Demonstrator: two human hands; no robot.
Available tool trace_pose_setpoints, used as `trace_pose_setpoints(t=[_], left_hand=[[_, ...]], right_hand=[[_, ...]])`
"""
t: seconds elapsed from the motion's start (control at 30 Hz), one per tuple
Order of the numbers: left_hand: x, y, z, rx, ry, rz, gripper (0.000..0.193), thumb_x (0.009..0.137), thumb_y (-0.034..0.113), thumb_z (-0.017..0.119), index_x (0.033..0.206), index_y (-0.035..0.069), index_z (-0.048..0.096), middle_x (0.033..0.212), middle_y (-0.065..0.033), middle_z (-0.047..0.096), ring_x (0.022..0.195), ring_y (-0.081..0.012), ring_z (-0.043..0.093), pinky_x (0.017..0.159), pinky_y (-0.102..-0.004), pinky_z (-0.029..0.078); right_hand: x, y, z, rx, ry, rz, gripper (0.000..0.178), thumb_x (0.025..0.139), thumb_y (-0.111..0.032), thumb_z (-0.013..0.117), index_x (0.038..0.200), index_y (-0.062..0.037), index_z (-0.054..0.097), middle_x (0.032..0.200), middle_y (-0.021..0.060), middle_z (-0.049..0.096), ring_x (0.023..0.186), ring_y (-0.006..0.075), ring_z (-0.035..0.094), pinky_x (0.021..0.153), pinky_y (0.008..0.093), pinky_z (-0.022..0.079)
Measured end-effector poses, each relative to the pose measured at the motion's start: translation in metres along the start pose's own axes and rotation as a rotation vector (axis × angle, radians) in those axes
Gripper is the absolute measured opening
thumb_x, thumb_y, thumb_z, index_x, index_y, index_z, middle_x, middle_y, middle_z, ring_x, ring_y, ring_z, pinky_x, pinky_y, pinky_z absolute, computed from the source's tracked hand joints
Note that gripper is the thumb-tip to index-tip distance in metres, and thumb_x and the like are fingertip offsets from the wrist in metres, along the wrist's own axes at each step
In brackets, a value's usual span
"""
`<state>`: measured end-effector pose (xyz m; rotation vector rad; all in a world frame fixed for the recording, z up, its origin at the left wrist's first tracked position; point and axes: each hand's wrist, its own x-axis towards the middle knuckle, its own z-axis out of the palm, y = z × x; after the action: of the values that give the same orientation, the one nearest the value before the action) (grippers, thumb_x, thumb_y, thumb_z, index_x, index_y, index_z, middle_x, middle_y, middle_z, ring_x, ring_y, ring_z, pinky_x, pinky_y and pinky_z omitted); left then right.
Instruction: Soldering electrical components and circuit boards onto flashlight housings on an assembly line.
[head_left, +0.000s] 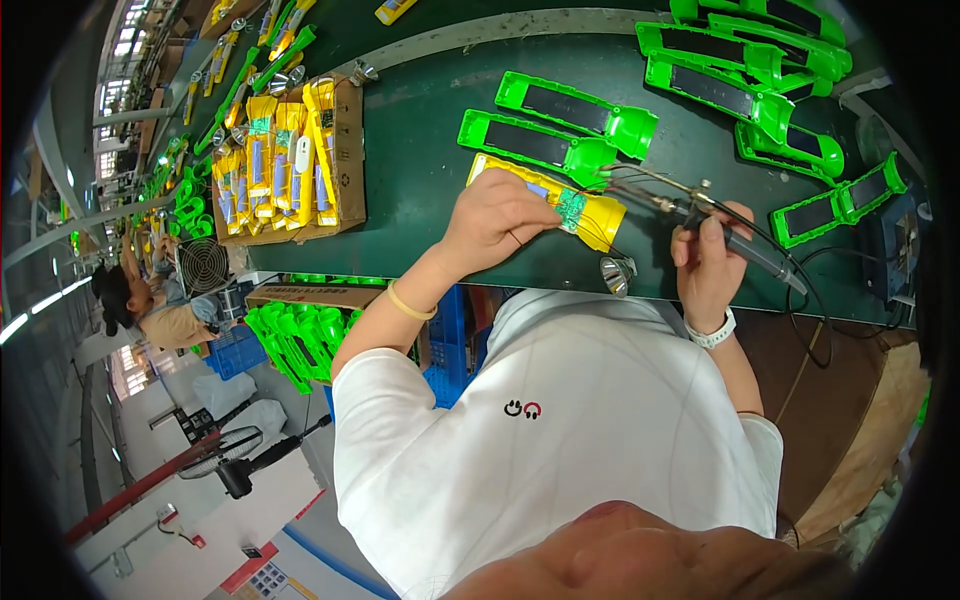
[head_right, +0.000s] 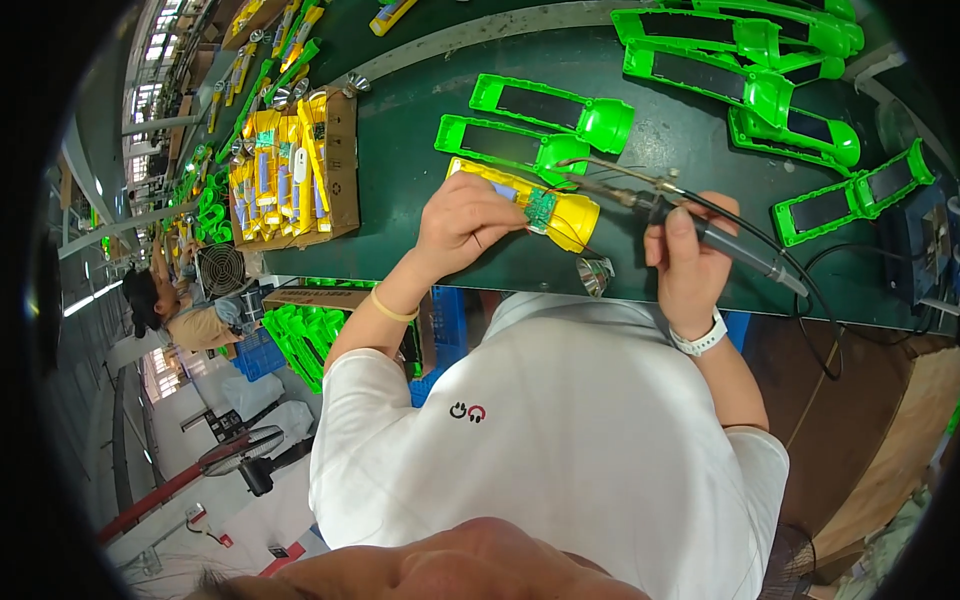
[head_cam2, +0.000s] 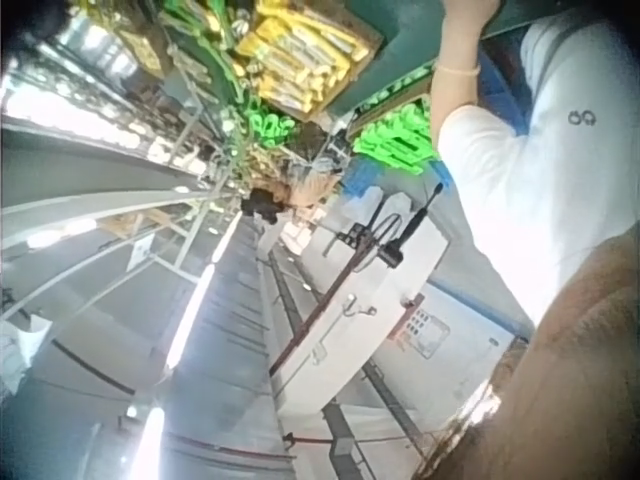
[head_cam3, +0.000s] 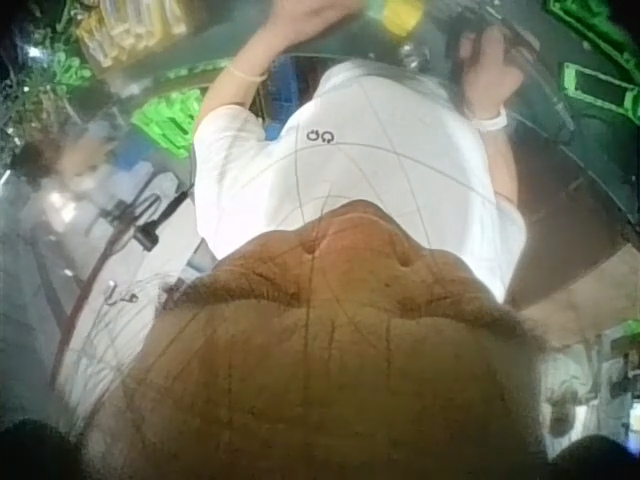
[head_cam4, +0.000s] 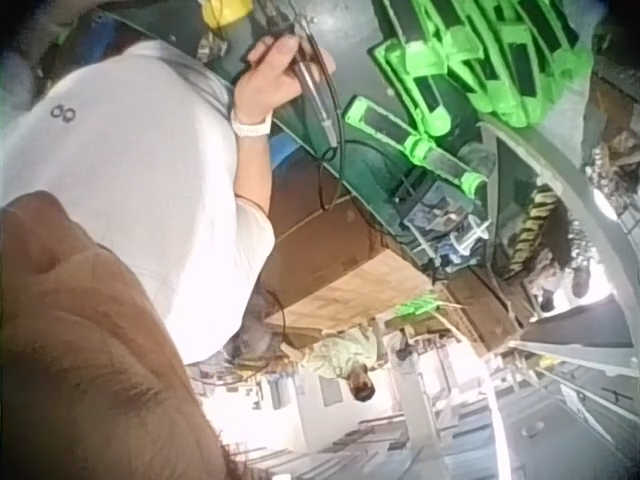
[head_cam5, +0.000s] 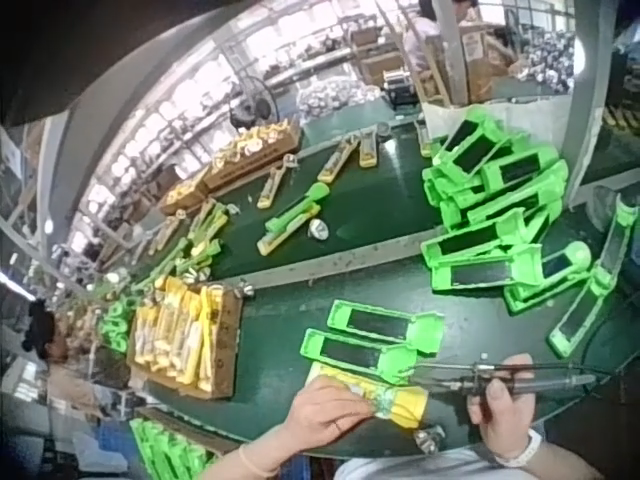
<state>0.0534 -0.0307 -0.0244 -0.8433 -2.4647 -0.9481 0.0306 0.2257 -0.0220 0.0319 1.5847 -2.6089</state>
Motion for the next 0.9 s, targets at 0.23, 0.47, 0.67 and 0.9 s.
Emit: trace_pose_setpoints(t=[0.23, 0.47, 0.67, 0.9], left_hand=[[0.021, 0.017, -0.010, 0.010, -0.159, -0.303, 0.011, 0.069, 0.010, 0.070, 0.078, 0.011, 0.064, 0.081, -0.0043, 0.052, 0.079, -0.0222, 0.050, 0.068, -0.0321, 0.043], [0.027, 0.020, -0.013, -0.020, -0.196, -0.479, 0.009, 0.066, 0.006, 0.067, 0.074, 0.007, 0.062, 0.083, -0.0069, 0.047, 0.081, -0.0229, 0.049, 0.068, -0.0329, 0.043], [0.028, 0.022, -0.012, -0.013, -0.201, -0.477, 0.009, 0.066, 0.005, 0.066, 0.072, 0.006, 0.060, 0.084, -0.0073, 0.048, 0.082, -0.0231, 0.049, 0.069, -0.0329, 0.043], [0.029, 0.023, -0.012, 0.021, -0.197, -0.451, 0.010, 0.065, 0.004, 0.065, 0.071, 0.004, 0.058, 0.084, -0.0082, 0.048, 0.082, -0.0237, 0.049, 0.068, -0.0333, 0.044]], right_hand=[[-0.006, 0.010, -0.009, -0.171, -0.144, -0.040, 0.025, 0.084, -0.004, 0.057, 0.098, -0.0056, 0.036, 0.079, 0.0039, 0.047, 0.056, 0.0076, 0.046, 0.047, 0.0210, 0.040], [-0.008, 0.013, -0.009, -0.283, -0.193, -0.008, 0.026, 0.083, -0.005, 0.060, 0.095, -0.0038, 0.038, 0.074, 0.0003, 0.047, 0.059, 0.0029, 0.042, 0.050, 0.0166, 0.036], [-0.006, 0.015, -0.005, -0.313, -0.237, 0.010, 0.025, 0.083, -0.007, 0.062, 0.093, -0.0031, 0.039, 0.074, -0.0011, 0.046, 0.061, 0.0013, 0.040, 0.050, 0.0160, 0.032], [-0.008, 0.017, -0.008, -0.314, -0.267, -0.006, 0.026, 0.083, -0.006, 0.062, 0.095, -0.0027, 0.039, 0.075, -0.0010, 0.045, 0.063, 0.0017, 0.039, 0.052, 0.0160, 0.033]])
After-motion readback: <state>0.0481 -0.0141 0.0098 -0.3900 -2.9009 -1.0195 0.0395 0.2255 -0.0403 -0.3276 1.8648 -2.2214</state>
